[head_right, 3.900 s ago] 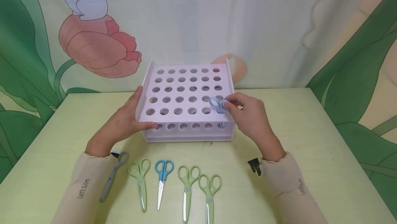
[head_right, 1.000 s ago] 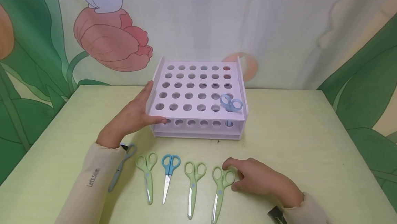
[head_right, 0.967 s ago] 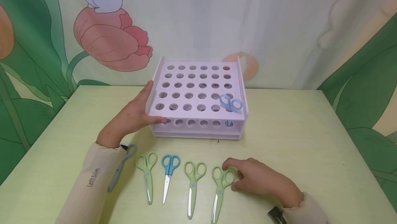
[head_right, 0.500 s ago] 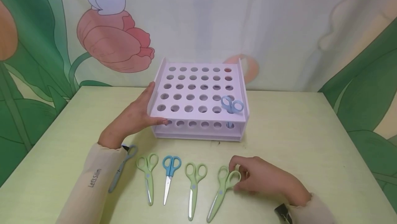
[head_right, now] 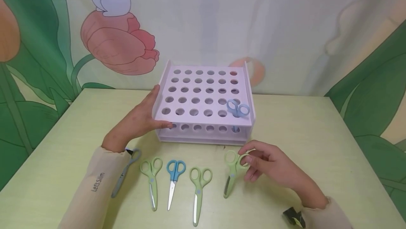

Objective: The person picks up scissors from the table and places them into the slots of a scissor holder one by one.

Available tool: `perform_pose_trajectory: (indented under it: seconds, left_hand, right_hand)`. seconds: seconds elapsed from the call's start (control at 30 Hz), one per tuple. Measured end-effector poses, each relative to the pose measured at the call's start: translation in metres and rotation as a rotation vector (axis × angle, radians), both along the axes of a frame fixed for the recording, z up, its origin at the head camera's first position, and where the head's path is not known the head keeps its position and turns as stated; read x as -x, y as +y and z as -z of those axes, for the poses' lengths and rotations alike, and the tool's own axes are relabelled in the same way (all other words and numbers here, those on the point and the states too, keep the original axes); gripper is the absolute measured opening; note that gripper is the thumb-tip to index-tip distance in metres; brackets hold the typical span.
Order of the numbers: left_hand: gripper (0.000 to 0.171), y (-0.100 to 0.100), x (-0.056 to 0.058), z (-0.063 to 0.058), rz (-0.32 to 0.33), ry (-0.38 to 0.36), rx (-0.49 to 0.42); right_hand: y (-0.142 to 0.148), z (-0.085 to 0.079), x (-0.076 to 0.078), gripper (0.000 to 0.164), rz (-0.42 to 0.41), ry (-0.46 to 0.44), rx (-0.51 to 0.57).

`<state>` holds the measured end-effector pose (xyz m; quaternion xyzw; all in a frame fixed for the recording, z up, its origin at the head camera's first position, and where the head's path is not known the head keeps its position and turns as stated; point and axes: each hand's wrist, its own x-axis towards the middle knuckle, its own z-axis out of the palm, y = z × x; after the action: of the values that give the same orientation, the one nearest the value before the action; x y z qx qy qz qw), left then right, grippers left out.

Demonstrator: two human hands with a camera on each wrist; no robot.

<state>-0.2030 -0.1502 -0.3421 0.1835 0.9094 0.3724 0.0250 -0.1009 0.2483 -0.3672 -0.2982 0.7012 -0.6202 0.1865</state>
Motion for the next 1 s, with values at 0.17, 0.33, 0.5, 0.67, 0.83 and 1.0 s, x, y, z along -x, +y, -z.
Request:
perform_pose_trajectory:
  seconds: [0.17,0.33,0.5,0.67,0.83,1.0]
  left_hand:
    - [0.131,-0.002,0.000,0.001,0.000,0.005,-0.008]
    - [0.131,-0.001,-0.001,0.000,-0.006,-0.010,-0.007]
    - [0.130,0.000,-0.002,-0.003,-0.013,-0.018,0.008]
    - [0.131,0.001,-0.002,-0.003,-0.019,-0.029,0.015]
    - [0.130,0.001,-0.002,-0.003,-0.023,-0.030,0.018]
    - [0.130,0.000,-0.002,-0.003,-0.015,-0.024,0.021]
  right_hand:
    - [-0.006,-0.018,0.002,0.024,0.152,0.081,0.020]
    - [-0.013,-0.033,0.005,0.019,0.261,0.095,0.046]
    - [-0.020,-0.042,0.009,0.017,0.296,0.129,0.093]
    - [-0.024,-0.049,0.012,0.016,0.318,0.170,0.093]
    - [-0.029,-0.058,0.015,0.013,0.355,0.214,0.095]
    - [-0.037,-0.068,0.018,0.011,0.418,0.244,0.127]
